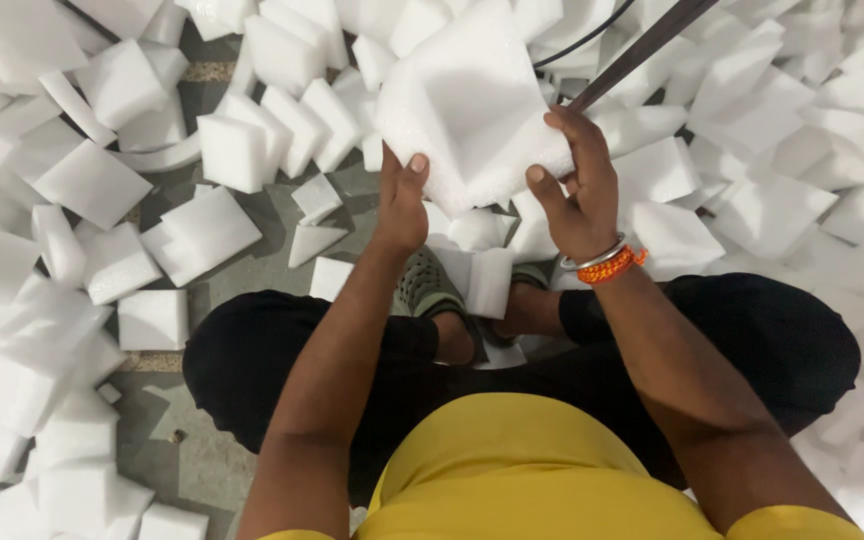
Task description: The person sits on the floor surrounded by white foam pieces and repeatedly picks up blocks of foam. They place each block under a wire-cutting tool and press down to slice the foam into smaller pieces, then drop the cut pieces onto the floor.
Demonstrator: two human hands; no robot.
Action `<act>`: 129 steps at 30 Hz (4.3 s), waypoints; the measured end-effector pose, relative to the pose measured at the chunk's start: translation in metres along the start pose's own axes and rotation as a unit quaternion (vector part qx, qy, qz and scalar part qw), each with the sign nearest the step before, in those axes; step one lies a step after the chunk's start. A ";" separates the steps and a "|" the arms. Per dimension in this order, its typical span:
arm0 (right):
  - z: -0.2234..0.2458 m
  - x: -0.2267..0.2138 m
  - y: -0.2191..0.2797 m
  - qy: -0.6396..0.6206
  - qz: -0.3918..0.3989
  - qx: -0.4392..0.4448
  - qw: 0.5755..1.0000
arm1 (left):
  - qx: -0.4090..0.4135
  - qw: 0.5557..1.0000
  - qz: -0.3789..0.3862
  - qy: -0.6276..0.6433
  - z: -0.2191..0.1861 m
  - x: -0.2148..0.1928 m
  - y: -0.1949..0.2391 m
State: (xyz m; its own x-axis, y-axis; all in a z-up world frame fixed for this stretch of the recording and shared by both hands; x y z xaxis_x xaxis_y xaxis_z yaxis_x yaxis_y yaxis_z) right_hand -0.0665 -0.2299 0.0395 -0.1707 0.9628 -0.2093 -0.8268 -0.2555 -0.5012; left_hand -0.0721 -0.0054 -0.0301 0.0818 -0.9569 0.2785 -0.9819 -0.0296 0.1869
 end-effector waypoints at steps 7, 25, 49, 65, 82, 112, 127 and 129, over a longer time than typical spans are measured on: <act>-0.008 -0.007 -0.007 0.033 -0.022 -0.030 0.999 | 0.108 0.991 0.044 -0.072 -0.002 -0.007 0.001; -0.038 -0.005 -0.155 0.012 -0.146 0.055 0.988 | 0.008 0.999 -0.037 0.030 -0.085 0.021 -0.111; -0.024 -0.010 -0.092 -0.122 0.074 -0.014 0.990 | 0.199 0.955 0.155 -0.155 -0.086 0.011 0.002; -0.030 0.002 -0.110 0.027 -0.049 0.032 0.998 | 0.164 0.965 0.172 -0.108 -0.078 0.002 -0.029; -0.030 0.065 -0.015 0.008 0.133 -0.069 0.989 | 0.013 0.875 -0.313 -0.370 -0.084 -0.124 0.084; 0.011 0.093 0.005 -0.169 0.224 0.106 0.954 | -0.164 0.626 -0.752 -0.122 0.100 -0.404 0.595; 0.260 -0.031 0.040 -0.134 0.352 -0.179 0.909 | -0.346 0.723 -0.408 -0.437 0.186 -0.316 0.267; 0.256 -0.038 0.043 -0.132 0.324 -0.196 0.916 | -0.360 0.723 -0.395 -0.438 0.181 -0.304 0.256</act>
State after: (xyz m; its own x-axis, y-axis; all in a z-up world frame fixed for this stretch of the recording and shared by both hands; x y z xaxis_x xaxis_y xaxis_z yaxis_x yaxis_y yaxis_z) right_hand -0.2329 -0.2551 0.2409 -0.7236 0.5728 -0.3850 -0.2590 -0.7425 -0.6178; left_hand -0.3798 0.2256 -0.2378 0.1199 -0.5478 -0.8280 -0.3183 -0.8112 0.4906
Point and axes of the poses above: each hand's wrist, its own y-axis away from the middle knuckle, its own x-axis out of the palm, z = x × y, the point moved 4 cm from there along -y, towards the middle knuckle, and after that the axes turned 11 degrees about -x, right-handed, at the moved point
